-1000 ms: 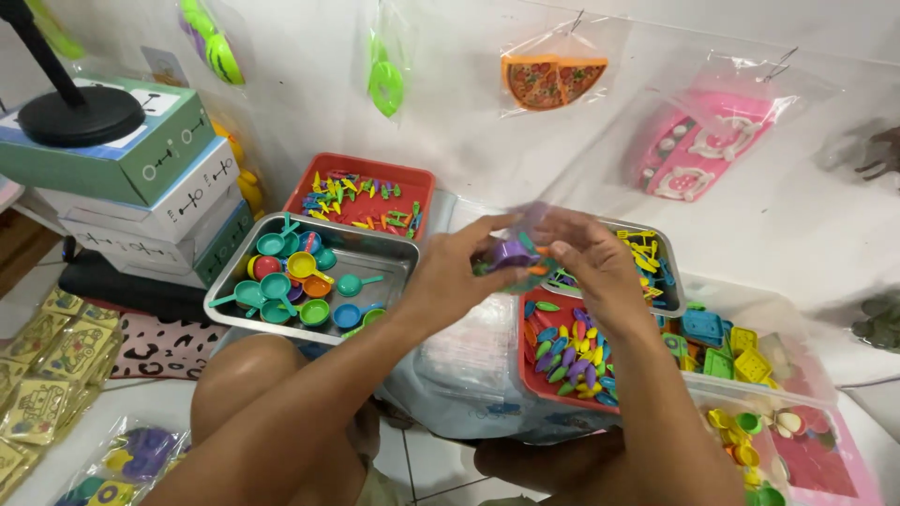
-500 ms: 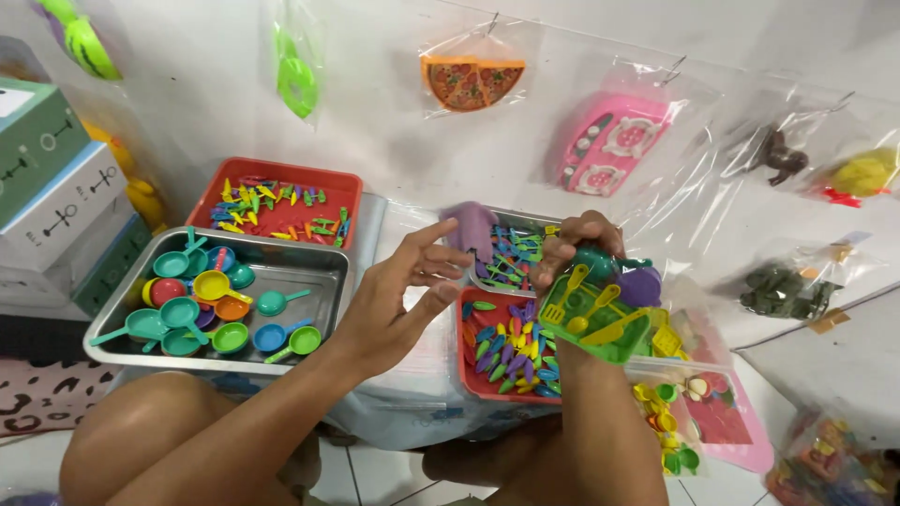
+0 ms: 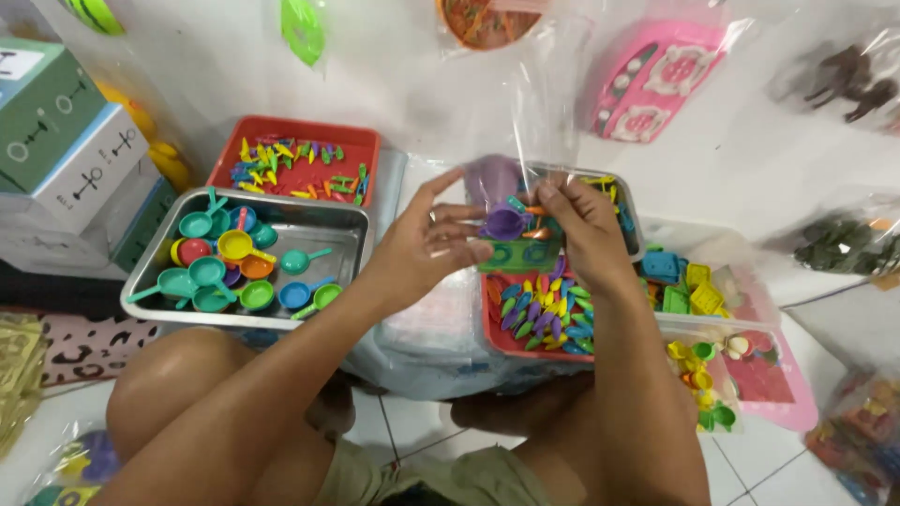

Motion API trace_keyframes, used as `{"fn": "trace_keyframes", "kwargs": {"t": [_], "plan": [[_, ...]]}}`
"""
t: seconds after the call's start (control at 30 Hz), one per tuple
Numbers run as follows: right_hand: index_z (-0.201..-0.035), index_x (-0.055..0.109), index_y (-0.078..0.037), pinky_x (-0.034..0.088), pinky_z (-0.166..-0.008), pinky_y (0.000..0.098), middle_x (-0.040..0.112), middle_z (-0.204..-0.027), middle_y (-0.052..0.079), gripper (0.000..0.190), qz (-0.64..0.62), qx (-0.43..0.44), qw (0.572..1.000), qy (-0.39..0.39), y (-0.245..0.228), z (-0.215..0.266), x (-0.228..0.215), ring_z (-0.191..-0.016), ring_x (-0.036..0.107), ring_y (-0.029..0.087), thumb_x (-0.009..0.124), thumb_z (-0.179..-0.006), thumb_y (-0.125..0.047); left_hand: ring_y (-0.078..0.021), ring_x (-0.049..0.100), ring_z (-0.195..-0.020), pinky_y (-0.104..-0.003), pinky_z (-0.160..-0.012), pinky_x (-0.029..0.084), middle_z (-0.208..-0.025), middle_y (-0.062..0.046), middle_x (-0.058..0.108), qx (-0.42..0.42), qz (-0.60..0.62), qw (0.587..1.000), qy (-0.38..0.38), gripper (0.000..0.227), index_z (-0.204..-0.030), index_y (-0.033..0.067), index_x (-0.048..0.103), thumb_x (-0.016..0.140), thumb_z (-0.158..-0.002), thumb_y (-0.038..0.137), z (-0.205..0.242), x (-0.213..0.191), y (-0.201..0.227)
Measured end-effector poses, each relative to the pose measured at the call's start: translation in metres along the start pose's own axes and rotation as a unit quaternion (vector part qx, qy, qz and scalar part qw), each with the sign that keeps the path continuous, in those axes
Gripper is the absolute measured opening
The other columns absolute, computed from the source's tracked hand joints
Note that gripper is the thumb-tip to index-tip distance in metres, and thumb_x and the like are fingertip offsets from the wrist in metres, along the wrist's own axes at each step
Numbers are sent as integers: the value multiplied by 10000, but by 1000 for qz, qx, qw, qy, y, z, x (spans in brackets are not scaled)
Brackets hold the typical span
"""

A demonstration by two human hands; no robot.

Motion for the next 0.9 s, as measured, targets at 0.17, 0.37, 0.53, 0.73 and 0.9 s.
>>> {"fn": "trace_keyframes", "kwargs": {"t": [0.17,0.37,0.53,0.73,0.9], "plan": [[-966,698,-35,580,-817,271,747,-914,69,156,-53,-4,996,-74,5,5,20,-902,703,116,619,-1037,-149,-215,634,-1136,-438,-1010,522,-1178,-73,679,-32,-48,998,23,719,-1405,89,517,875,-802,248,-7,-2,-13],[-1223,697,9,553,-783,381,711,-976,160,260,160,-40,979,-120,-22,11,-5,-866,660,229,588,-1065,-167,-134,700,-934,-305,-807,629,-1012,-40,744,-26,-44,998,39,321,-1193,124,730,799,-879,130,-18,-19,-13],[-1113,757,50,496,-687,440,705,-860,246,195,397,39,908,-129,-7,41,-45,-741,652,357,705,-934,-7,-128,684,-896,-296,-778,622,-1042,-78,738,-63,-116,991,21,305,-1215,102,719,750,-912,97,-24,-46,24],[-1110,760,-51,532,-849,583,744,-982,247,368,526,134,795,-269,44,76,-42,-937,693,500,813,-793,-232,-15,656,-834,-134,-715,558,-1015,27,737,-117,-116,986,31,272,-1203,150,728,710,-931,148,-27,-50,19],[-983,794,-93,568,-795,453,769,-903,129,230,520,152,798,-264,55,74,-50,-867,745,351,795,-830,-265,-34,681,-828,-164,-723,593,-1012,-4,737,-126,-69,990,8,290,-1208,111,722,729,-922,154,-26,-45,2]]}}
Point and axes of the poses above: each hand's wrist, its own z-axis away from the middle knuckle, its own x-axis out of the palm, y = z × x, the point moved 5 cm from there along -z, towards the middle knuckle
